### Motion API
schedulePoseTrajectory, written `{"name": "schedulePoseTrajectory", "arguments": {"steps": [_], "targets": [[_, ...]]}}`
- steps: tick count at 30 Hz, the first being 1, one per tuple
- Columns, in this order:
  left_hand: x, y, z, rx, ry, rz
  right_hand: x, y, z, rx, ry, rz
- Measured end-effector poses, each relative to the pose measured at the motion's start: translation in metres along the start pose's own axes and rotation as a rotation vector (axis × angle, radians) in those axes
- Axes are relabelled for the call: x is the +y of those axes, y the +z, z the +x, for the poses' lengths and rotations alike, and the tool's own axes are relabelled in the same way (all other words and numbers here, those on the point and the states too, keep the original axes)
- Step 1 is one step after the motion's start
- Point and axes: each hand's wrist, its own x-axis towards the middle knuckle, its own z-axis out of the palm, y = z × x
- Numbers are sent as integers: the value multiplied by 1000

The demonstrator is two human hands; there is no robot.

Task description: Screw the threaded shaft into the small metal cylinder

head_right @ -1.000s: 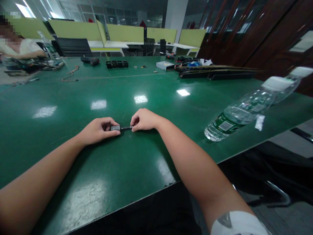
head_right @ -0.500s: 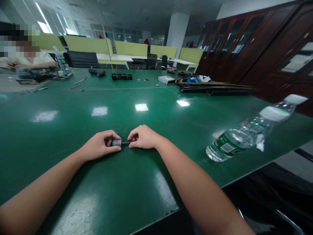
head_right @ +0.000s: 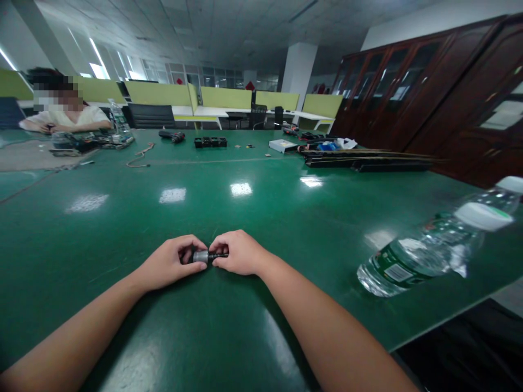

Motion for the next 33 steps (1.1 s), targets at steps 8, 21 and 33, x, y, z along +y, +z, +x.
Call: {"name": "schedulePoseTrajectory", "arguments": {"steps": [8,21,33], "targets": [[0,1,0,7,-6,5,-1,2,0,26,-58,-69],[0,0,-2,-1,15,14,-3,-1,-3,-13,-45,-87],[3,-1,-3,-15,-10,22,8,-18,-6,-74,21,-89]]}}
